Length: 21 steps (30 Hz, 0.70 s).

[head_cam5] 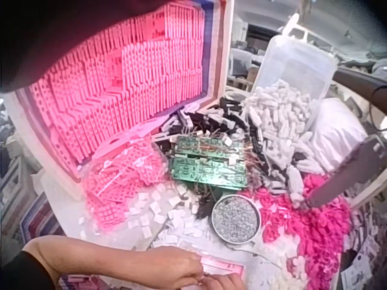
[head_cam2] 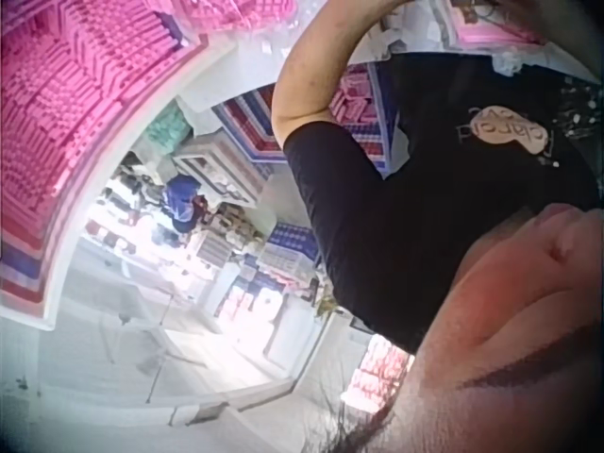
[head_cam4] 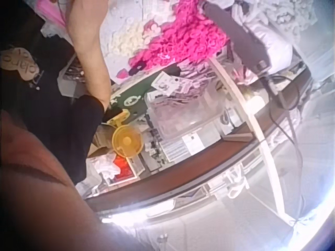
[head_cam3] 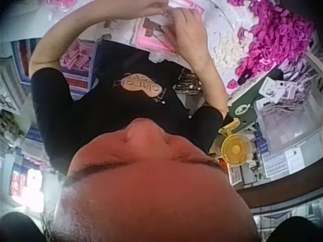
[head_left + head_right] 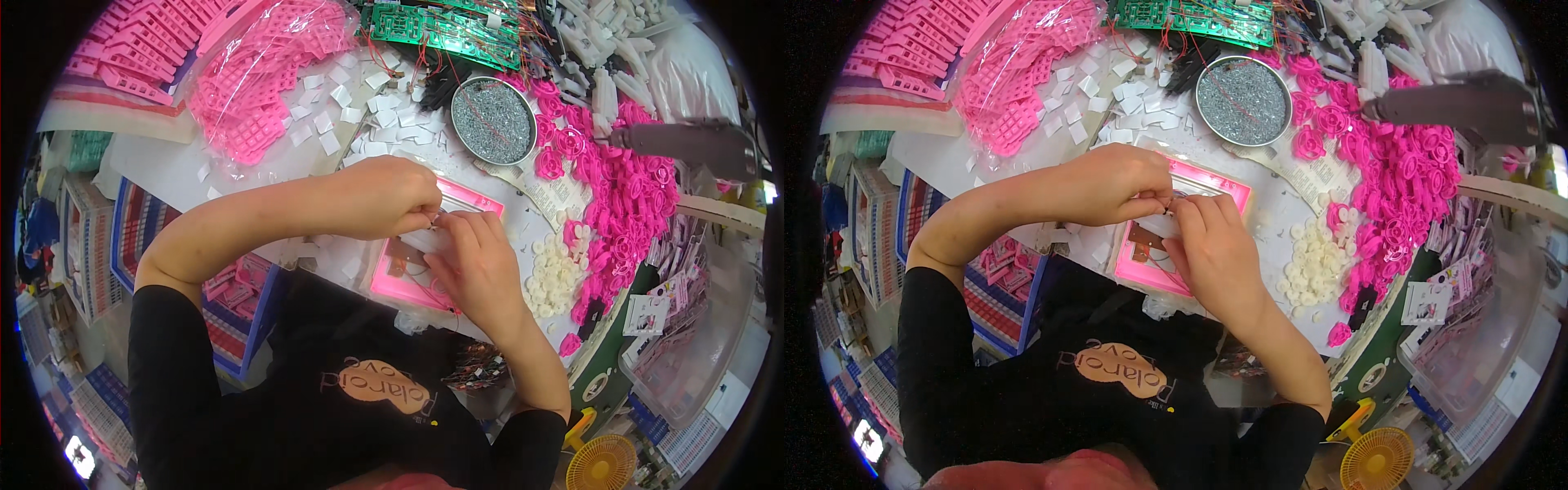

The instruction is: Assembling a pink plastic toy house by installing components, connecting wiring, and using an electric screwdriver.

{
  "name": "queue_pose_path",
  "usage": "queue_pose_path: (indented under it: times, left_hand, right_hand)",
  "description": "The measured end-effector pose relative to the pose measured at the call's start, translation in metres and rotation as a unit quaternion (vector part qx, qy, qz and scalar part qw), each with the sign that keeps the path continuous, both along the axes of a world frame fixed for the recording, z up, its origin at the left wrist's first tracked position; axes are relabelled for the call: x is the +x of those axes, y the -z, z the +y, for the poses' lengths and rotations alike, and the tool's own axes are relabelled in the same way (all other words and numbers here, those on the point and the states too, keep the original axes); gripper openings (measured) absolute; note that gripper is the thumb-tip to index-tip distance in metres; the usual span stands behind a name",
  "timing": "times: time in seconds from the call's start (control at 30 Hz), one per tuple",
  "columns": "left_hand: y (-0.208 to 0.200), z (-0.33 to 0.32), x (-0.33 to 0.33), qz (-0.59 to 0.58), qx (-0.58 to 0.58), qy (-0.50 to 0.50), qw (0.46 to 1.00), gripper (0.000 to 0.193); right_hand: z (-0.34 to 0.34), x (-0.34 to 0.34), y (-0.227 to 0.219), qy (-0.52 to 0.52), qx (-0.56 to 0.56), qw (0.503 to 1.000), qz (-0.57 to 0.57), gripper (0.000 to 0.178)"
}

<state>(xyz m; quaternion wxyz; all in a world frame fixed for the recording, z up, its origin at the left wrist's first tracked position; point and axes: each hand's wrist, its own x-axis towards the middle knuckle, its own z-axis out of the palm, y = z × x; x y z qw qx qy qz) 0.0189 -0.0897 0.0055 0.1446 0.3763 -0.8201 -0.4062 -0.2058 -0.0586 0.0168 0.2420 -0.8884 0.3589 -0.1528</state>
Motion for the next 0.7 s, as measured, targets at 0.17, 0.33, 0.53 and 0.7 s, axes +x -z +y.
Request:
queue_pose_path:
  times: [0.17,0.33,0.53,0.7]
  left_hand:
    - [0.016,-0.001,0.005,0.047,-0.061,0.035,0.996,0.013]
    - [0.024,-0.012,0.010,0.103,0.037,0.034,0.993,0.013]
    - [0.022,-0.004,0.004,0.083,0.016,0.015,0.996,0.013]
    - [0.016,-0.002,0.003,0.053,0.040,-0.024,0.997,0.017]
  right_hand:
    - [0.001,-0.003,0.007,0.001,-0.021,1.000,-0.019,0.045]
    - [-0.001,-0.001,0.007,0.014,-0.022,1.000,-0.002,0.044]
    - [0.000,-0.001,0.007,0.012,-0.042,0.999,0.009,0.041]
    - [0.003,0.000,0.005,-0.002,-0.079,0.997,0.028,0.036]
